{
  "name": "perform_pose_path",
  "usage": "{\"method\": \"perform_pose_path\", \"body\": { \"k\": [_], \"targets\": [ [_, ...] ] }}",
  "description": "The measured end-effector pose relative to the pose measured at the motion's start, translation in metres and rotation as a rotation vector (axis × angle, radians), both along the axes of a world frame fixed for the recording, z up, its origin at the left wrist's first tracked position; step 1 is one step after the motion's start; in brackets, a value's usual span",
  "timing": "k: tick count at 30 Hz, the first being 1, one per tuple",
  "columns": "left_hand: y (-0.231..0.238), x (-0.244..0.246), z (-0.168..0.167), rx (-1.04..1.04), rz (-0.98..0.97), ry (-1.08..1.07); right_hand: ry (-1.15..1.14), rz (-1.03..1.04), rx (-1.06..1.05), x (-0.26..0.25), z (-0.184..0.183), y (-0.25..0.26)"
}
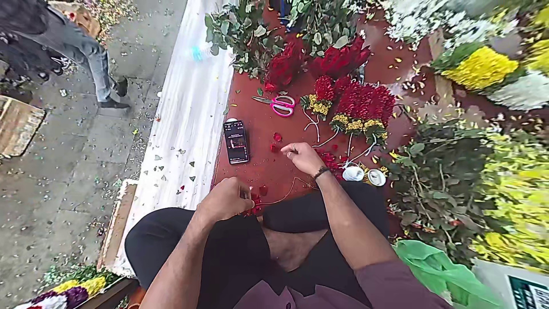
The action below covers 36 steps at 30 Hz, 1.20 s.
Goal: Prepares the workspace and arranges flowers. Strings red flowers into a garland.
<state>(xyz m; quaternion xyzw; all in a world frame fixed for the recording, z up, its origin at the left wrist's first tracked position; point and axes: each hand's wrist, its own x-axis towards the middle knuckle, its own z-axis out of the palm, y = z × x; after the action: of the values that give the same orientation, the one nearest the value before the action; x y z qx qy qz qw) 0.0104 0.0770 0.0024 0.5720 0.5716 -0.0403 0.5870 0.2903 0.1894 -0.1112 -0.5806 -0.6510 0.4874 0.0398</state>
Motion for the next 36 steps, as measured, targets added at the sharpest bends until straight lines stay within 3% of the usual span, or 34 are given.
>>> {"method": "perform_pose_path", "body": {
  "k": [6,10,12,17,20,26,30,36],
  "targets": [
    [0.001,0.004,-0.011,-0.037,-0.051,0.101,-0.306,0.048,0.243,-0.029,-0.079,0.061],
    [0.002,0.003,-0.016,-0.059,-0.053,0.093,-0.416,0.143,0.29,-0.043,-0.098,0.082],
    [0.003,0.003,-0.016,-0.06,-0.058,0.095,-0.364,0.134,0.234,-0.038,-0.095,0.088],
    [0.002,0.005,-0.013,-0.032,-0.064,0.069,0.158,-0.257,-0.015,-0.012,-0.055,0.086],
    [0.0,0.008,-0.011,-0.023,-0.07,0.046,0.302,-0.38,-0.18,0.0,-0.036,0.078],
    [-0.003,0.009,-0.012,-0.036,-0.039,0.054,0.32,-0.523,-0.289,0.004,-0.033,0.058],
    [-0.001,0.009,-0.014,-0.054,-0.038,0.065,0.26,-0.495,-0.186,0.007,-0.042,0.049],
    [0.001,0.011,-0.016,-0.073,-0.061,0.071,0.398,-0.594,-0.285,0.007,-0.043,0.052]
  ]
}}
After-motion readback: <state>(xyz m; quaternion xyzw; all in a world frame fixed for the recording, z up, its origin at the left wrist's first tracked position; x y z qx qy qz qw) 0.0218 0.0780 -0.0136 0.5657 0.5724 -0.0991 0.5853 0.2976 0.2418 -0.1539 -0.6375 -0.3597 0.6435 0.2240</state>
